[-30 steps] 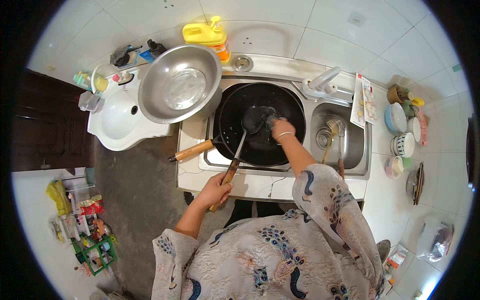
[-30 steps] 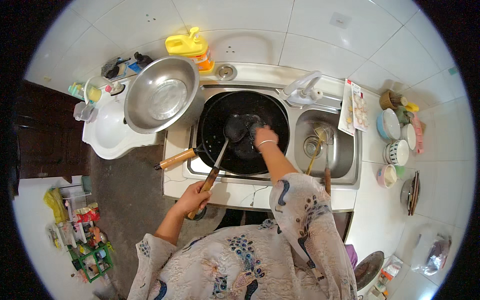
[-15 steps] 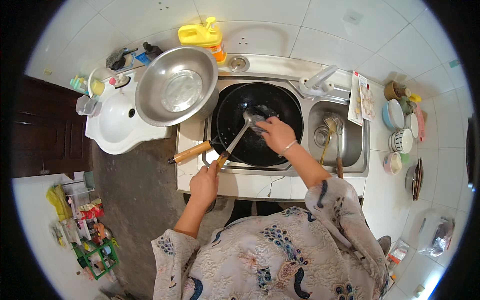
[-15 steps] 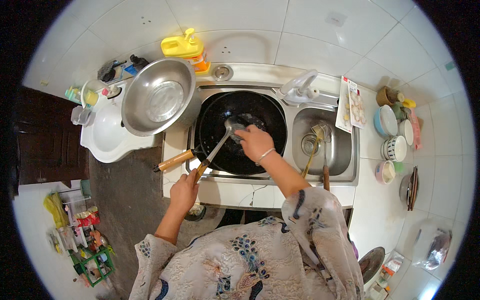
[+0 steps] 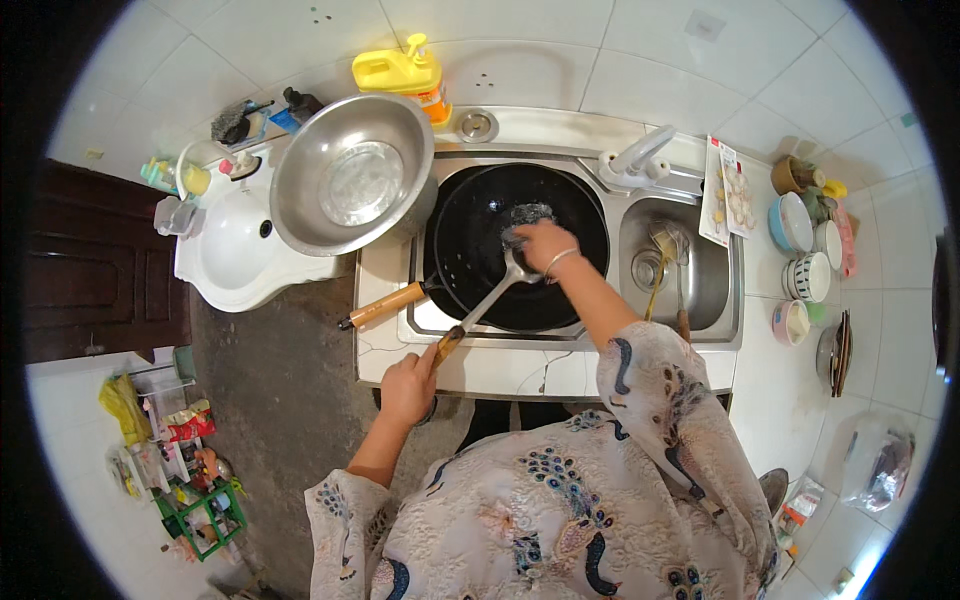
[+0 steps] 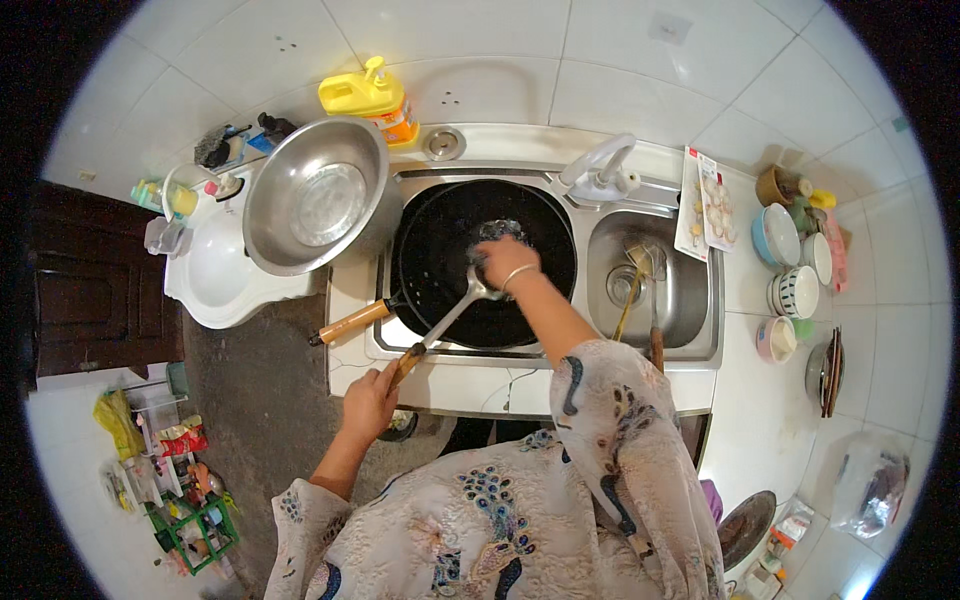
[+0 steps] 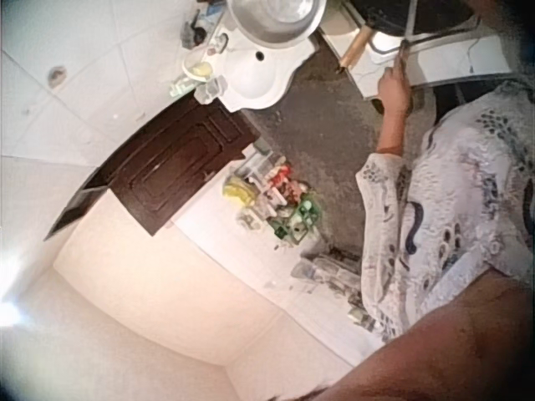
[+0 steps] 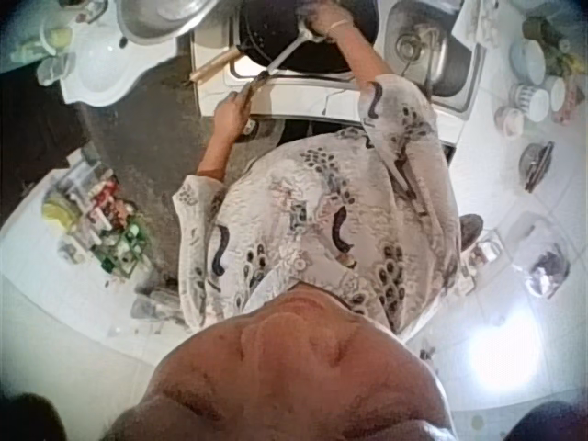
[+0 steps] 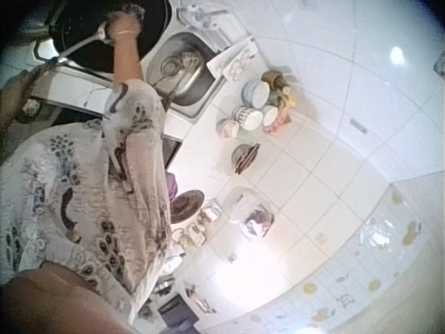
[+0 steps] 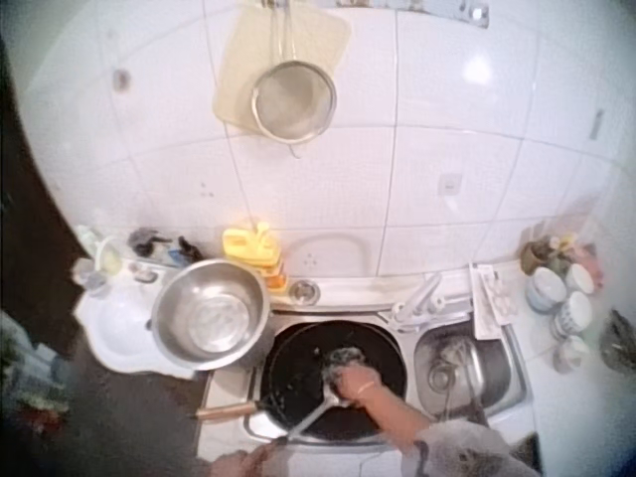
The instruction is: The person cleans a kitchen sink and countertop using a purple cloth and a scrubber. They wipe the sink basin, faucet, and surrounding counter areas, then organize bowls, chopsticks, and a grater. Finally, they scrub a frying pan with a spatula and scrubber.
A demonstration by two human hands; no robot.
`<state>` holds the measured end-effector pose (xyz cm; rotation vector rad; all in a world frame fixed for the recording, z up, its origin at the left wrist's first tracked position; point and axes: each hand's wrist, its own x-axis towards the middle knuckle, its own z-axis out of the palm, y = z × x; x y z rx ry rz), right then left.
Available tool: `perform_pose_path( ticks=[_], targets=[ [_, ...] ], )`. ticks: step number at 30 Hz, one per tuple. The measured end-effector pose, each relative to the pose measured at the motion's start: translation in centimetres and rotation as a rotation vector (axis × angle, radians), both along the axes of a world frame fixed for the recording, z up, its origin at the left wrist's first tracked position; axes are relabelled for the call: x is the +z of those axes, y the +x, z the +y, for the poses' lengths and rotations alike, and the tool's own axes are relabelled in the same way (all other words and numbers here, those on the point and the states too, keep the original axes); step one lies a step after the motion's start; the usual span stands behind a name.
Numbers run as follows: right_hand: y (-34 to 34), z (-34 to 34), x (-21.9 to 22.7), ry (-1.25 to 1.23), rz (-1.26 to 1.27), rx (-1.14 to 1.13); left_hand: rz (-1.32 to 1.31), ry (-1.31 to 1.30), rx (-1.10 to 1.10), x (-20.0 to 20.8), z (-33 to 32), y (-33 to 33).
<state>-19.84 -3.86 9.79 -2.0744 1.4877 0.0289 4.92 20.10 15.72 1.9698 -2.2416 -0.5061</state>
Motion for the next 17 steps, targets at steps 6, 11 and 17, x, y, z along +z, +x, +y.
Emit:
perform_pose_path(
  ticks=[6,11,17],
  targets=[
    [-4.1,-1.4,-0.2,-0.031,-0.136,-0.045,0.027,-0.006,0.034,-1.1,3.0,0.1],
    [-0.7,1.0,-0.1,-0.081,-0.176,-0.029,0.090,-0.017,0.123,-1.2,1.6,-1.0],
    [-4.5,-0.9,1.6,0.024,-0.194,-0.115,0.093,-0.001,0.191,-0.6,1.5,-1.0]
  ],
)
